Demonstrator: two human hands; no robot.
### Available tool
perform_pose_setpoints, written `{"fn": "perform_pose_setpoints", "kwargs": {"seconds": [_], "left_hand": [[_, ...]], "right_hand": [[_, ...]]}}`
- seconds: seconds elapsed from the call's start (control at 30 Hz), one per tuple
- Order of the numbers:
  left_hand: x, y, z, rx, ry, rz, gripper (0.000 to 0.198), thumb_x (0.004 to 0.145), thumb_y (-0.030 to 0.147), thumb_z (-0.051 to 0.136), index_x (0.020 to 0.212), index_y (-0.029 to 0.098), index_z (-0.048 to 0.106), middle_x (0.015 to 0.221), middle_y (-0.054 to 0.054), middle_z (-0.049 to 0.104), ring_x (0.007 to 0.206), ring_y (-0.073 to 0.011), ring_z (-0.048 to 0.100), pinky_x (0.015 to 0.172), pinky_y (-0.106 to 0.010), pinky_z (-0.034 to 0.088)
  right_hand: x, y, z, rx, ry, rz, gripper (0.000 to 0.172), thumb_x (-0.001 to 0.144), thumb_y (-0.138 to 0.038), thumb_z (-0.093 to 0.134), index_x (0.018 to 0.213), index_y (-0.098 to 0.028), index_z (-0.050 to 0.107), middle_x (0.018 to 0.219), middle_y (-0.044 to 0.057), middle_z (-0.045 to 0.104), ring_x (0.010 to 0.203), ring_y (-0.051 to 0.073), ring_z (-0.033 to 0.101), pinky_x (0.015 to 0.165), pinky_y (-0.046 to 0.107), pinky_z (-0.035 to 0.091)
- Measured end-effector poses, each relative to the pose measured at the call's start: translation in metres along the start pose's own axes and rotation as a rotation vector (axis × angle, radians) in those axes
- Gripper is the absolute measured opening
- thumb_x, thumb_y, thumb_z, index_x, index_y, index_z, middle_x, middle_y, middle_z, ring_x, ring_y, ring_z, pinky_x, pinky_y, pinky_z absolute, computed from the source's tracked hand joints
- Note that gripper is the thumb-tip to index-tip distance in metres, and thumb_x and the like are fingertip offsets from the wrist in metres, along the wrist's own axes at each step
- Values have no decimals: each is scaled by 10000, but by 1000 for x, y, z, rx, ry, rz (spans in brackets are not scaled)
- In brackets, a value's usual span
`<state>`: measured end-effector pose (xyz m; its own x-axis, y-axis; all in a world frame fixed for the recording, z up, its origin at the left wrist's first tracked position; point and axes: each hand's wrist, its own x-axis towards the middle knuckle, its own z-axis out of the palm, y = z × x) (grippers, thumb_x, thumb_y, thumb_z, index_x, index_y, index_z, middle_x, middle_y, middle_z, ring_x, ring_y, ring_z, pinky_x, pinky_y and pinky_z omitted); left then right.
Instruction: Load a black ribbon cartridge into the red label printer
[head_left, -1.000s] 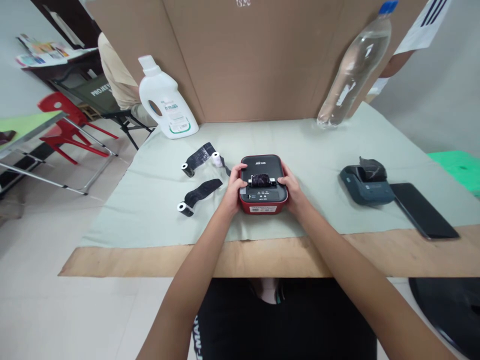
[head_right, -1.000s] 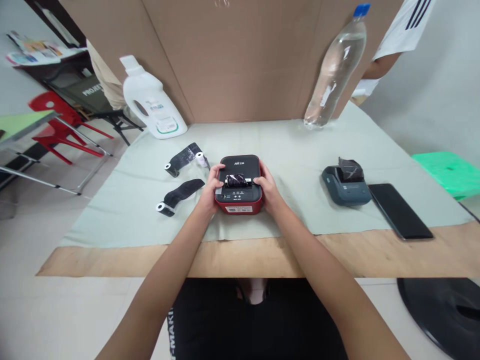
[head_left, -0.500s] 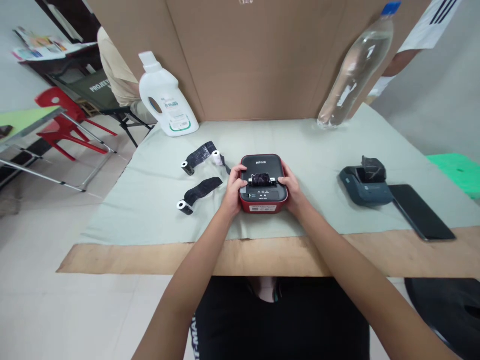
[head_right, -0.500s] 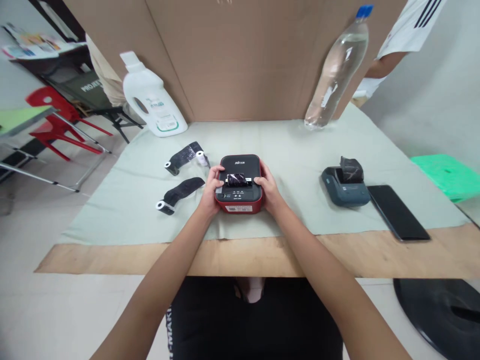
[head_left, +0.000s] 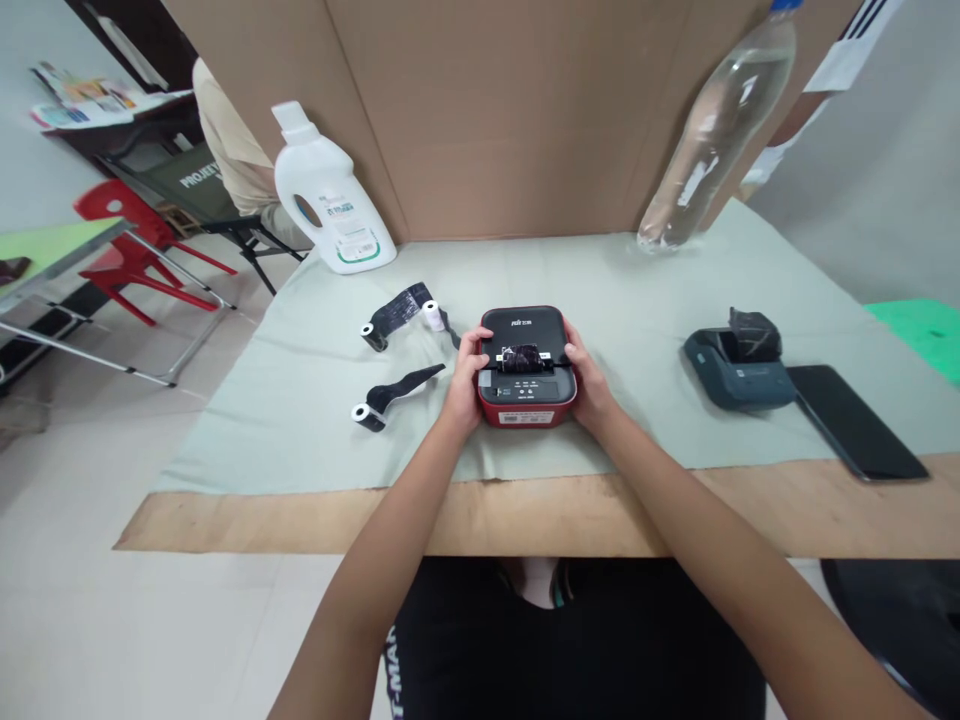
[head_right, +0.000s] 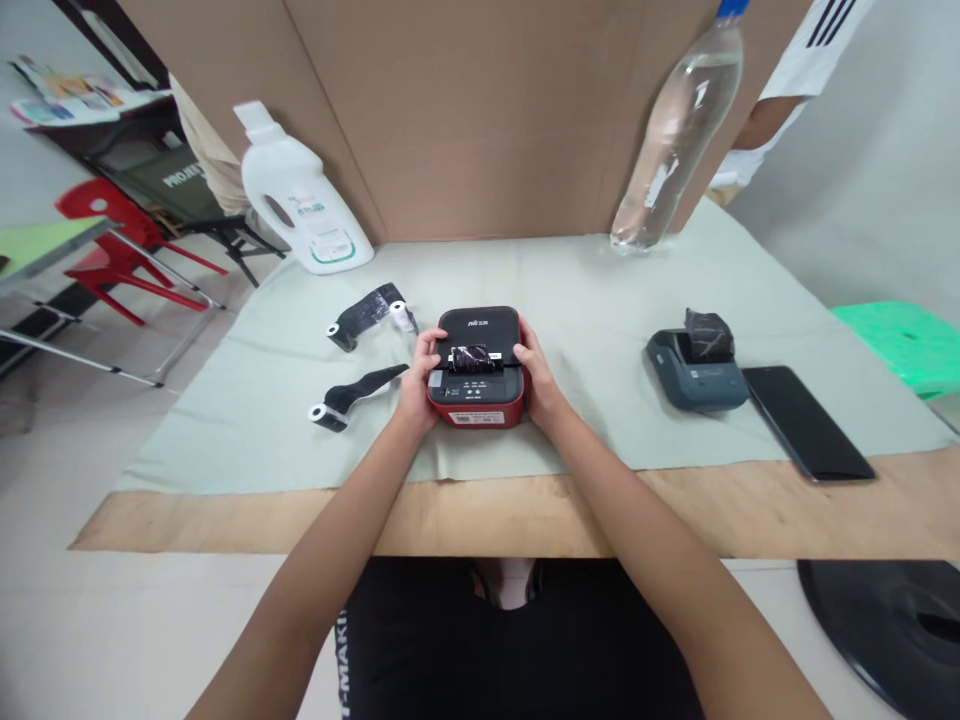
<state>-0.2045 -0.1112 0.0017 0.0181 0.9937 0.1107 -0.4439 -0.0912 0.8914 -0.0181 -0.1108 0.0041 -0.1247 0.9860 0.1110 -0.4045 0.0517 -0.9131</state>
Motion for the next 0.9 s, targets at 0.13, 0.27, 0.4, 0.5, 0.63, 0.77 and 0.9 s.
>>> {"fn": "perform_pose_setpoints", "kwargs": {"seconds": [0.13,0.27,0.4,0.5,0.63,0.77,0.9], "left_hand": [[3,-1,-4,18,-1,-7,647,729,299,676,1364,376,583,1594,17,576,1574,-315,447,1243,-405,431],[4,3,-4,10,-11,-15,744,702,243,695,1419,390,564,1662,24,543,1628,-323,403,1256,-416,435],[3,7,-2,-5,-2,-20,699,681,224,701,1359,357,597,1594,1,610,1574,-327,470,1223,-417,468],[3,5,-3,15,2,-7,651,685,243,689,1324,341,614,1569,-7,622,1546,-328,488,1220,-425,463],[2,0,-3,58,8,0,484,695,292,640,1179,293,662,1534,-20,625,1533,-331,484,1236,-431,435],[0,0,-2,38,12,21,381,688,292,639,1069,289,646,1493,-4,639,1503,-324,505,1246,-437,426],[-1,3,-3,28,15,6,419,682,300,650,1100,294,671,1482,-6,649,1500,-335,506,1253,-453,425]], "right_hand": [[1,0,-2,-18,-2,-5,682,835,-552,713,1485,-371,606,1677,-11,560,1629,341,423,1376,587,340],[4,-3,-3,1,19,-21,726,735,-484,804,1423,-324,635,1652,33,592,1615,361,447,1378,569,339],[6,-6,-4,31,41,-5,741,683,-442,848,1384,-314,646,1616,43,629,1598,363,475,1384,566,333],[7,-4,-5,18,28,-13,742,686,-455,842,1390,-321,648,1624,38,622,1593,363,481,1372,569,358],[9,0,-7,-16,23,-31,754,696,-503,833,1403,-326,640,1632,50,608,1593,381,472,1361,599,362],[9,-1,-7,-18,17,-18,713,713,-472,816,1392,-338,643,1615,34,621,1601,376,458,1379,607,329],[7,-4,-5,19,17,0,676,728,-428,801,1379,-337,646,1609,29,627,1597,361,467,1393,591,308]]}}
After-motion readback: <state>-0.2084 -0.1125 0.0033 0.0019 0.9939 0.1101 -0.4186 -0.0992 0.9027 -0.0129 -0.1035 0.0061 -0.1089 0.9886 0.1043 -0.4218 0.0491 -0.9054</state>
